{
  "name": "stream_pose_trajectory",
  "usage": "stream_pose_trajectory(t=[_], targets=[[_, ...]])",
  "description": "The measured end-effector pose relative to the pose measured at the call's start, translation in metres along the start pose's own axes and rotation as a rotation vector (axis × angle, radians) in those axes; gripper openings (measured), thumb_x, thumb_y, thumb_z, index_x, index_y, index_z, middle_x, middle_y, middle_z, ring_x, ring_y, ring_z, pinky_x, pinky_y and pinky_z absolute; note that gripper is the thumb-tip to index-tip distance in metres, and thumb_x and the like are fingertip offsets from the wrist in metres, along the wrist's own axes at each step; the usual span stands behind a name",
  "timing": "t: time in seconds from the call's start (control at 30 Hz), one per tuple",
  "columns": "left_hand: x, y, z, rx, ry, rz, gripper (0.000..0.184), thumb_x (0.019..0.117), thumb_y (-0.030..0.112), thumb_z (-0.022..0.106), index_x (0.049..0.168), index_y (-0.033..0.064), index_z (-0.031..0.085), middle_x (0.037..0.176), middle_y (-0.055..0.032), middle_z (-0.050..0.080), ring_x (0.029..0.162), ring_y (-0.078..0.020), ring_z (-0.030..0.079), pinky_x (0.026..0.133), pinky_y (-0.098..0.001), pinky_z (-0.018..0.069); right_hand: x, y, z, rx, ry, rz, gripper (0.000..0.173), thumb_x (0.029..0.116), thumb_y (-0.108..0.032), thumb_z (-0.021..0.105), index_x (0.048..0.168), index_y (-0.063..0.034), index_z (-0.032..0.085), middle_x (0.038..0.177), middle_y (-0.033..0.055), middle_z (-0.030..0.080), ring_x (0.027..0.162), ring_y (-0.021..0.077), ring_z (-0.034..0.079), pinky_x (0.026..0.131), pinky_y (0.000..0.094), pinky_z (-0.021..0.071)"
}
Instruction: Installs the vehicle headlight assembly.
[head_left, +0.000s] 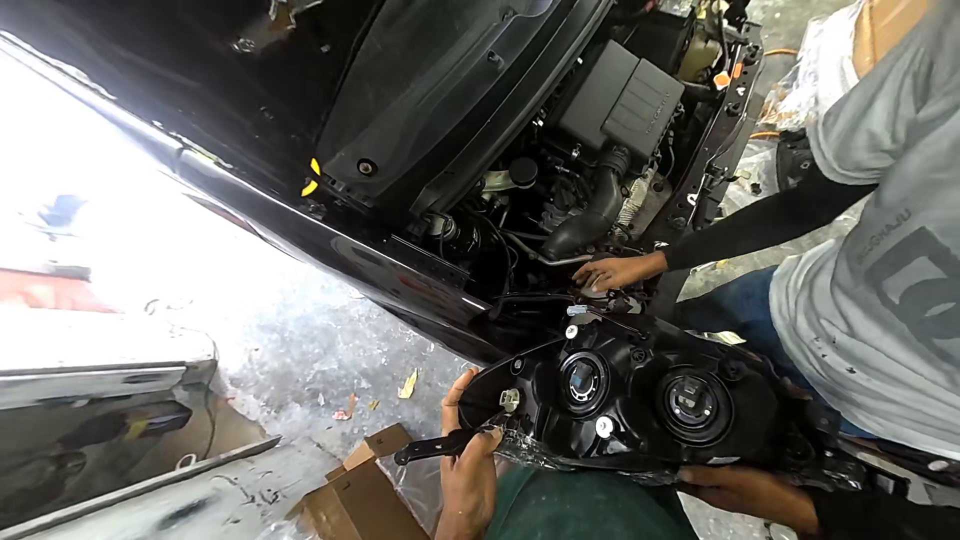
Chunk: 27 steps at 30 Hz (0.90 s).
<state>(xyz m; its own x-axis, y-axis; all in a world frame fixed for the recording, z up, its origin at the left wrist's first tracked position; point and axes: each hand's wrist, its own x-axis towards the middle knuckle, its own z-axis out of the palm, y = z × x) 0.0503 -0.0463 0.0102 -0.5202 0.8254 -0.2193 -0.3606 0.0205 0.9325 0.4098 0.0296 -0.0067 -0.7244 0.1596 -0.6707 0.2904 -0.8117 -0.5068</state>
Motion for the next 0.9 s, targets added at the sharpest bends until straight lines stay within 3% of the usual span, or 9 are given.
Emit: stream_pose_trajectory(t=[0.1,0.2,0.27,0.37,0.43,0.47,0.57,0.77,0.9], targets=[[0.002,-0.001,-0.001,0.006,0.030,-0.029,0.083,0.0687,0.002,0.063,0.148,0.0003,0.038,0.142,-0.0154,0.054,0.124,-0.0223,0.058,0.096,-0.0360,0.0550,0.004,0.011,0.001,0.112,0.006,-0.080,0.024,0.1057,-0.019,0.052,0.124,-0.0093,0.064,0.119,-0.0068,0.069,0.114,-0.0034,0.060,0.104,0.0178,0.0459],[0.002,-0.005,-0.005,0.001,0.032,-0.040,0.083,0.0694,0.003,0.065,0.148,0.0017,0.039,0.142,-0.0143,0.054,0.124,-0.0216,0.058,0.096,-0.0362,0.0550,0.006,0.013,0.019,0.229,0.188,-0.124,0.020,0.1010,-0.014,0.057,0.119,-0.0080,0.063,0.110,-0.0049,0.070,0.107,-0.0004,0.063,0.100,0.0192,0.0493],[0.002,-0.006,-0.006,-0.004,0.044,-0.054,0.078,0.0739,0.005,0.065,0.148,0.0027,0.041,0.142,-0.0141,0.055,0.124,-0.0224,0.059,0.095,-0.0374,0.0558,0.008,0.032,0.011,0.246,0.238,-0.122,0.024,0.1000,-0.018,0.063,0.122,-0.0071,0.064,0.114,-0.0017,0.071,0.110,0.0037,0.065,0.102,0.0218,0.0502],[0.003,-0.006,-0.004,0.007,0.080,-0.086,0.068,0.0866,0.016,0.066,0.148,0.0029,0.042,0.142,-0.0149,0.054,0.124,-0.0231,0.059,0.095,-0.0383,0.0563,0.008,0.067,-0.014,-0.036,0.280,-0.098,0.037,0.1011,-0.031,0.064,0.128,-0.0064,0.065,0.124,-0.0008,0.071,0.118,0.0037,0.064,0.107,0.0218,0.0485],[0.004,-0.006,-0.004,0.029,0.099,-0.108,0.068,0.0880,0.017,0.067,0.149,0.0023,0.041,0.142,-0.0155,0.054,0.123,-0.0234,0.059,0.095,-0.0379,0.0564,0.006,0.064,-0.010,-0.257,0.345,-0.088,0.042,0.1026,-0.035,0.059,0.128,-0.0023,0.066,0.124,0.0035,0.071,0.117,0.0047,0.064,0.106,0.0246,0.0479],[0.004,-0.007,-0.004,0.038,0.106,-0.115,0.069,0.0864,0.015,0.067,0.149,0.0019,0.041,0.140,-0.0153,0.055,0.122,-0.0229,0.060,0.094,-0.0373,0.0569,0.008,0.061,-0.007,-0.197,0.350,-0.075,0.042,0.1028,-0.034,0.059,0.129,-0.0015,0.065,0.124,0.0029,0.071,0.116,0.0036,0.064,0.106,0.0224,0.0484],[0.004,-0.011,-0.010,0.049,0.115,-0.132,0.070,0.0801,0.007,0.064,0.147,0.0013,0.043,0.138,-0.0145,0.056,0.118,-0.0218,0.061,0.090,-0.0360,0.0574,0.016,0.060,-0.006,0.132,0.305,-0.052,0.042,0.1032,-0.028,0.060,0.135,-0.0002,0.056,0.127,0.0042,0.069,0.119,0.0080,0.064,0.105,0.0236,0.0515],[0.003,-0.021,-0.013,0.095,0.158,-0.265,0.064,0.0833,0.005,0.059,0.146,0.0026,0.046,0.132,-0.0170,0.060,0.111,-0.0250,0.064,0.082,-0.0383,0.0592,0.032,0.066,-0.019,0.332,0.139,-0.075,0.051,0.0921,-0.040,0.075,0.130,-0.0092,0.060,0.122,0.0011,0.071,0.117,0.0115,0.066,0.105,0.0284,0.0532],[-0.001,-0.035,-0.014,0.114,0.179,-0.334,0.062,0.0833,0.005,0.058,0.145,0.0040,0.049,0.128,-0.0173,0.062,0.104,-0.0261,0.067,0.073,-0.0392,0.0603,0.037,0.070,-0.037,0.339,0.046,-0.047,0.057,0.0886,-0.048,0.077,0.130,-0.0128,0.060,0.125,0.0010,0.070,0.120,0.0133,0.065,0.108,0.0308,0.0510]])
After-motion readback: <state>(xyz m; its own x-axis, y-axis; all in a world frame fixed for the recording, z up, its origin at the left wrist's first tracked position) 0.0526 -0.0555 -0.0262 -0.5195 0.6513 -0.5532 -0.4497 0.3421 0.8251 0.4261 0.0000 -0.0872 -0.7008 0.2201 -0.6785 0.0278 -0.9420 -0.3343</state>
